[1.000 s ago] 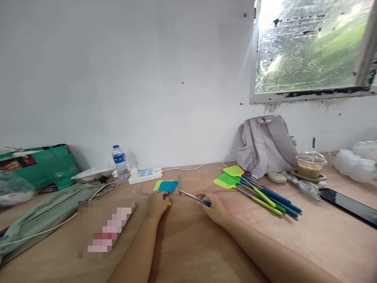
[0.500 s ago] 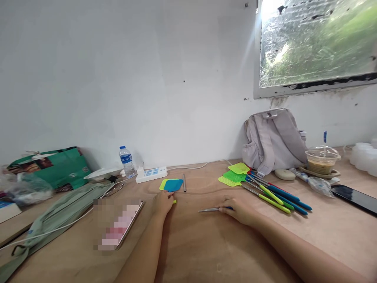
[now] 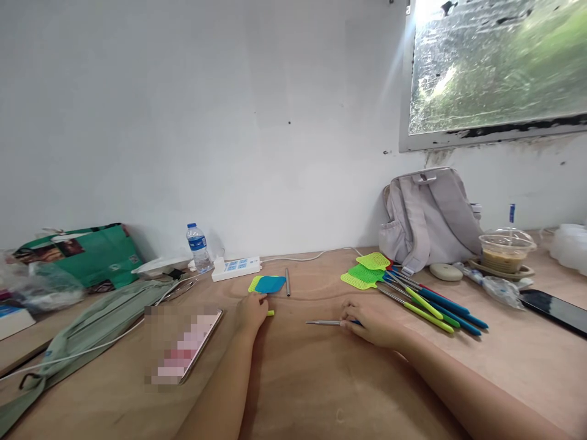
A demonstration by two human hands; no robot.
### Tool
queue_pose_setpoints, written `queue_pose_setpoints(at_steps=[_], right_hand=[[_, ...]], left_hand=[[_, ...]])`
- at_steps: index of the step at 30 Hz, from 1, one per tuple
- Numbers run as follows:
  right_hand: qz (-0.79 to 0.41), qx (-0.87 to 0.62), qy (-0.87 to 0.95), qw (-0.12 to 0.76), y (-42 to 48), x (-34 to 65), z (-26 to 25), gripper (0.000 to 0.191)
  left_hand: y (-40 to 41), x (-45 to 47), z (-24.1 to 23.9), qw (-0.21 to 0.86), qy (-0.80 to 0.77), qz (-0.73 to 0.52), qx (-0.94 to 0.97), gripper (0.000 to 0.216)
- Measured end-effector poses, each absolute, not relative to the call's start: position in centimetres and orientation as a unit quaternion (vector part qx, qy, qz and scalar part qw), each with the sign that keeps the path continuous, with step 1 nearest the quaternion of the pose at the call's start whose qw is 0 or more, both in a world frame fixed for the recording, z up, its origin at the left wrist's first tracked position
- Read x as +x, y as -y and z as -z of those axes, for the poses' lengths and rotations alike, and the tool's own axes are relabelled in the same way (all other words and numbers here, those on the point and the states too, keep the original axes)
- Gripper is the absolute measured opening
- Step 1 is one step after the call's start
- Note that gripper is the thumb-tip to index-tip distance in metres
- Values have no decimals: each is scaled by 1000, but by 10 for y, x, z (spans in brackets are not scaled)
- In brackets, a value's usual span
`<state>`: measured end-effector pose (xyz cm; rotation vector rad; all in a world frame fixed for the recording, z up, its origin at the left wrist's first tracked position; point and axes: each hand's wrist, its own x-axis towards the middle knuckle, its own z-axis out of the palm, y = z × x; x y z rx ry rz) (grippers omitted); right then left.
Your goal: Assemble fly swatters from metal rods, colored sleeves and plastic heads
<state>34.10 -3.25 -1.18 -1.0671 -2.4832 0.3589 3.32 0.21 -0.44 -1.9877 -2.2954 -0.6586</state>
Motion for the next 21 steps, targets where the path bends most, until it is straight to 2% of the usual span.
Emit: queue_pose_setpoints(at_steps=[9,15,21], right_hand=[[-135,-375,891,218,34,340,10,20],[-127,-372,893,220,33,340,12,20],[-137,-366,893,226,33,340,12,20]], left_hand=[[-4,29,7,38,749,218,-624,23],[-11,26,12,106,723,214,-649,33],[-13,26,14,33,695,171,-698,42]])
